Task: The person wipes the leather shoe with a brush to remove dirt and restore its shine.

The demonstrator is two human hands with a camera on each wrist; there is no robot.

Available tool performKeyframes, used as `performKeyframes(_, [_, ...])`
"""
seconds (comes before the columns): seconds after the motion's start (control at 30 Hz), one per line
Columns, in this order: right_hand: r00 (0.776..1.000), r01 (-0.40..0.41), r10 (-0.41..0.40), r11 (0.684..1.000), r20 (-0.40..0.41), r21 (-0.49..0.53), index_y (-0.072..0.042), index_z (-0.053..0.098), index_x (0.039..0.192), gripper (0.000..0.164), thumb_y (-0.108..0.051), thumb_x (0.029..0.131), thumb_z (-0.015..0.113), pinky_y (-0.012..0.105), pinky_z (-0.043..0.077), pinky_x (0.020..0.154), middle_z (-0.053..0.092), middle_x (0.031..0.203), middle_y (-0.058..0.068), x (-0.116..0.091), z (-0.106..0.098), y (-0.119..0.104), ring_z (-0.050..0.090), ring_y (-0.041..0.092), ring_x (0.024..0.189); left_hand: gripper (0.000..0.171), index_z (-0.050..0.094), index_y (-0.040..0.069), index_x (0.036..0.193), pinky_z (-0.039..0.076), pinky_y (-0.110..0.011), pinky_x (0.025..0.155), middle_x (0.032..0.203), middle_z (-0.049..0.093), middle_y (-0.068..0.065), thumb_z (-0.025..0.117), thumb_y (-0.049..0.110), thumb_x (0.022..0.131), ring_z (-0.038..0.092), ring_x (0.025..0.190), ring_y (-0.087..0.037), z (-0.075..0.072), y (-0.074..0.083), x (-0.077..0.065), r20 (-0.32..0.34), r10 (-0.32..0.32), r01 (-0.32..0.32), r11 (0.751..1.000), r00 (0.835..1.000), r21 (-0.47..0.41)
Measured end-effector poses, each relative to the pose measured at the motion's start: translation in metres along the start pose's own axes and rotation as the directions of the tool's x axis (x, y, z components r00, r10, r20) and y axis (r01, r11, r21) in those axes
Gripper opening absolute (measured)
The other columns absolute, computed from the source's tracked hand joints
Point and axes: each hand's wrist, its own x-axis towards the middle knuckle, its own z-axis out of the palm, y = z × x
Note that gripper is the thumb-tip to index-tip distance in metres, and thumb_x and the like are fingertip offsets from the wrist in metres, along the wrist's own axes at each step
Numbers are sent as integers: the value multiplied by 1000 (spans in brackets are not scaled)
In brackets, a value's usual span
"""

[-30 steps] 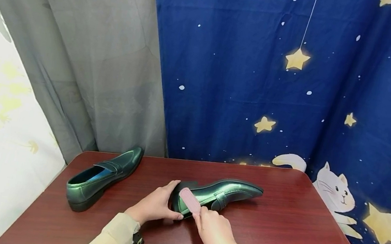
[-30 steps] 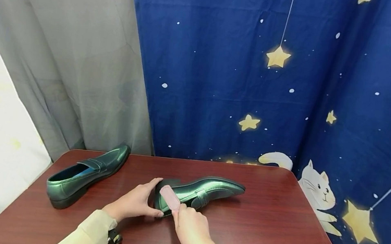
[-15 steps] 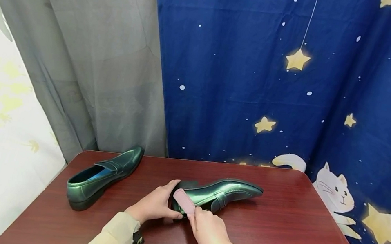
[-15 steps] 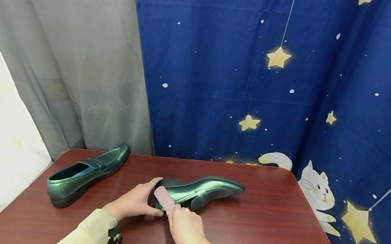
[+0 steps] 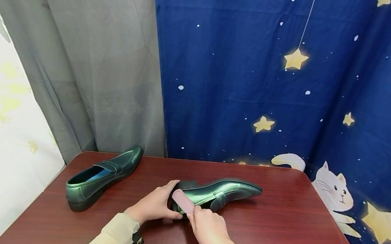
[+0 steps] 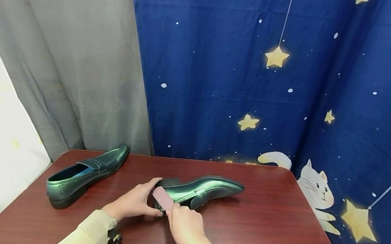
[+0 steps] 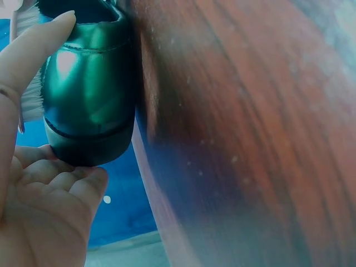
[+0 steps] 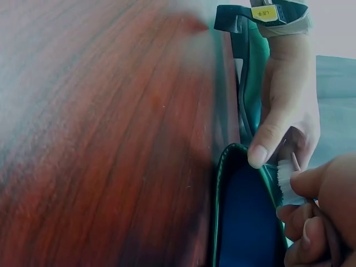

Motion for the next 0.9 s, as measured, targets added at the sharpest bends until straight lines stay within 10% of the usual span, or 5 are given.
performKeyframes(0.9, [988, -137, 135, 990, -77, -28, -12, 59, 77, 27, -31, 91, 72, 42, 41, 41, 63, 62, 7, -1, -14, 22, 61, 30, 50, 114, 32, 3, 155, 50, -49, 103, 150, 50, -15, 88, 54, 70, 59, 125, -29, -1, 2, -1, 3, -10, 10, 1000, 1000, 18])
